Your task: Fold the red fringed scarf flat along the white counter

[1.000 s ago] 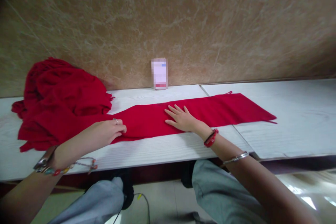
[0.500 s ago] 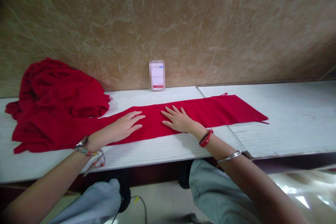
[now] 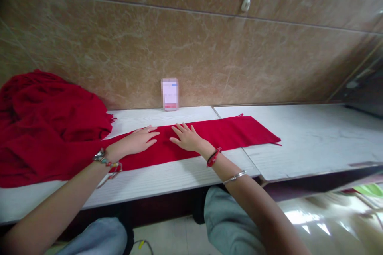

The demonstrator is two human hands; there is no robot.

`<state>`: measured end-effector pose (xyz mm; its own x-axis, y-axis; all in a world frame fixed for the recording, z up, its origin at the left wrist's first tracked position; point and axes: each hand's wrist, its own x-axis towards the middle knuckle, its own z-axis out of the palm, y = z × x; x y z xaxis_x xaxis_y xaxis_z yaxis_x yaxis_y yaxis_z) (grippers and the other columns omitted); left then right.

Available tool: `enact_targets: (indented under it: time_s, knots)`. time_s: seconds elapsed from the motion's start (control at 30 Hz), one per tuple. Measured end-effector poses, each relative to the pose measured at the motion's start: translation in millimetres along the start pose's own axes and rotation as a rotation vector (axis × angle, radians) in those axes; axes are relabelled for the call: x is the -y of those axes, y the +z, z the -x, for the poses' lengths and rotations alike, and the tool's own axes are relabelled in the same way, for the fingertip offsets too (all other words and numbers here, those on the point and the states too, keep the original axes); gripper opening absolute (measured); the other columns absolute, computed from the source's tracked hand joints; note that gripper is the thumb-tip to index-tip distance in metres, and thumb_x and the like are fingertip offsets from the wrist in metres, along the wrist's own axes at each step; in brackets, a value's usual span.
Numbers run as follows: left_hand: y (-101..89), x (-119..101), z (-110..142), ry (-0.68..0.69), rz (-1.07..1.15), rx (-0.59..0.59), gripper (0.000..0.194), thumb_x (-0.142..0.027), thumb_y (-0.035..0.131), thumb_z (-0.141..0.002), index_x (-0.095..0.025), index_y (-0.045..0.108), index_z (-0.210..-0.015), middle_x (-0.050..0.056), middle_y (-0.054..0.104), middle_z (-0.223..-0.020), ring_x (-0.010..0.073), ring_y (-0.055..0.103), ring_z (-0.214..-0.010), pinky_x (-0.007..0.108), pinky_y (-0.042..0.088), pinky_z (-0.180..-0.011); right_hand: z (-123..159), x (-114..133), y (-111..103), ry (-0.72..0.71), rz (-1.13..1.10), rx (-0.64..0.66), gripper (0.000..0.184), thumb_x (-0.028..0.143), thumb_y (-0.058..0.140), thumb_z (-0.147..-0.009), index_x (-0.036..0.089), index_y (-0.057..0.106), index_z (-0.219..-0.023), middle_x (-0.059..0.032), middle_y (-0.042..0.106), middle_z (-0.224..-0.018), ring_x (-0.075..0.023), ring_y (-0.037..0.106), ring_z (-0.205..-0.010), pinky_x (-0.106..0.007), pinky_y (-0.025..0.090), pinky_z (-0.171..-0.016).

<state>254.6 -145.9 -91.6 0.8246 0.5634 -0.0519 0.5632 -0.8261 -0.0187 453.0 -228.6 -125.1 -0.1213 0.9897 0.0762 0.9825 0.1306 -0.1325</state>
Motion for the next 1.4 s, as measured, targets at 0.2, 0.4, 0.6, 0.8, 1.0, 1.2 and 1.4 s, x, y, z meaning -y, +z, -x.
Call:
enact_targets:
  time_s: [0.2, 0.4, 0.6, 0.8, 1.0, 1.2, 1.4]
  knots:
    - [11.9, -26.3, -19.0, -0.03, 0.141, 0.166, 0.056, -0.046, 0.025, -0.088, -0.02, 0.018, -0.138, 0.009, 0.014, -0.146, 0.0241, 0.009, -0.133, 0.049, 0.016, -0.103, -5.4, -9.7, 7.0, -0.017, 0.066, 0.041, 0.056, 0.049, 0.024, -0.089, 0.021, 0.025, -0.137, -0.0096, 0.021, -0.144, -0.0298, 0.017, -0.131, -0.056, 0.023, -0.099]
    - [16.1, -15.3, -5.9, -0.046, 0.173, 0.209, 0.064, -0.054, 0.023, -0.085, -0.022, 0.011, -0.139, 0.007, 0.004, -0.146, 0.0263, 0.002, -0.133, 0.056, 0.009, -0.101, 29.9, -87.1, 4.7, 0.168, 0.218, 0.002, 0.046, 0.037, 0.025, -0.092, 0.019, 0.032, -0.134, -0.0142, 0.026, -0.142, -0.0291, 0.022, -0.129, -0.057, 0.028, -0.095]
    - [10.9, -16.5, -8.2, -0.068, 0.17, 0.242, 0.065, -0.053, 0.026, -0.085, -0.021, 0.01, -0.139, 0.009, 0.003, -0.146, 0.0268, 0.001, -0.133, 0.055, 0.01, -0.101, 37.3, -111.9, -3.8, 0.139, 0.226, -0.095, 0.041, 0.026, 0.026, -0.092, 0.012, 0.04, -0.128, -0.0191, 0.034, -0.136, -0.0288, 0.023, -0.129, -0.054, 0.029, -0.096]
    - [10.7, -24.7, 7.6, 0.069, 0.084, 0.064, 0.059, -0.05, 0.036, -0.084, -0.024, 0.027, -0.136, 0.01, 0.015, -0.146, 0.0262, 0.011, -0.133, 0.045, 0.018, -0.103, 20.0, -40.0, -3.9, -0.061, 0.025, -0.074, 0.054, 0.041, 0.025, -0.091, 0.012, 0.023, -0.137, -0.0149, 0.022, -0.143, -0.0258, 0.015, -0.132, -0.05, 0.025, -0.101]
    - [1.9, -37.4, 29.0, 0.194, -0.064, -0.001, 0.048, -0.043, 0.04, -0.086, -0.025, 0.039, -0.13, 0.012, 0.037, -0.135, 0.028, 0.036, -0.12, 0.041, 0.033, -0.093, 32.5, -28.0, -3.7, -0.096, -0.055, -0.009, 0.052, 0.041, 0.028, -0.09, 0.015, 0.028, -0.136, -0.0131, 0.026, -0.142, -0.0241, 0.018, -0.131, -0.05, 0.023, -0.103]
    - [-0.7, -37.4, 34.0, 0.312, -0.101, 0.026, 0.06, -0.008, 0.04, -0.077, -0.029, 0.032, -0.133, 0.008, 0.047, -0.123, 0.0211, 0.05, -0.106, 0.028, 0.044, -0.078, 53.0, -27.8, -39.1, -0.193, -0.211, -0.007, 0.056, 0.037, 0.051, -0.081, 0.02, 0.035, -0.132, -0.0099, 0.044, -0.132, -0.021, 0.041, -0.12, -0.038, 0.036, -0.098]
    - [-1.6, -25.8, 11.6, 0.212, 0.076, -0.041, 0.057, -0.005, 0.038, -0.078, -0.022, 0.033, -0.132, 0.006, 0.053, -0.122, 0.0173, 0.051, -0.107, 0.028, 0.039, -0.088, 66.1, -13.4, -35.8, -0.223, -0.166, 0.025, 0.059, 0.02, 0.056, -0.076, 0.019, 0.036, -0.131, -0.0108, 0.05, -0.123, -0.021, 0.05, -0.109, -0.034, 0.042, -0.09]
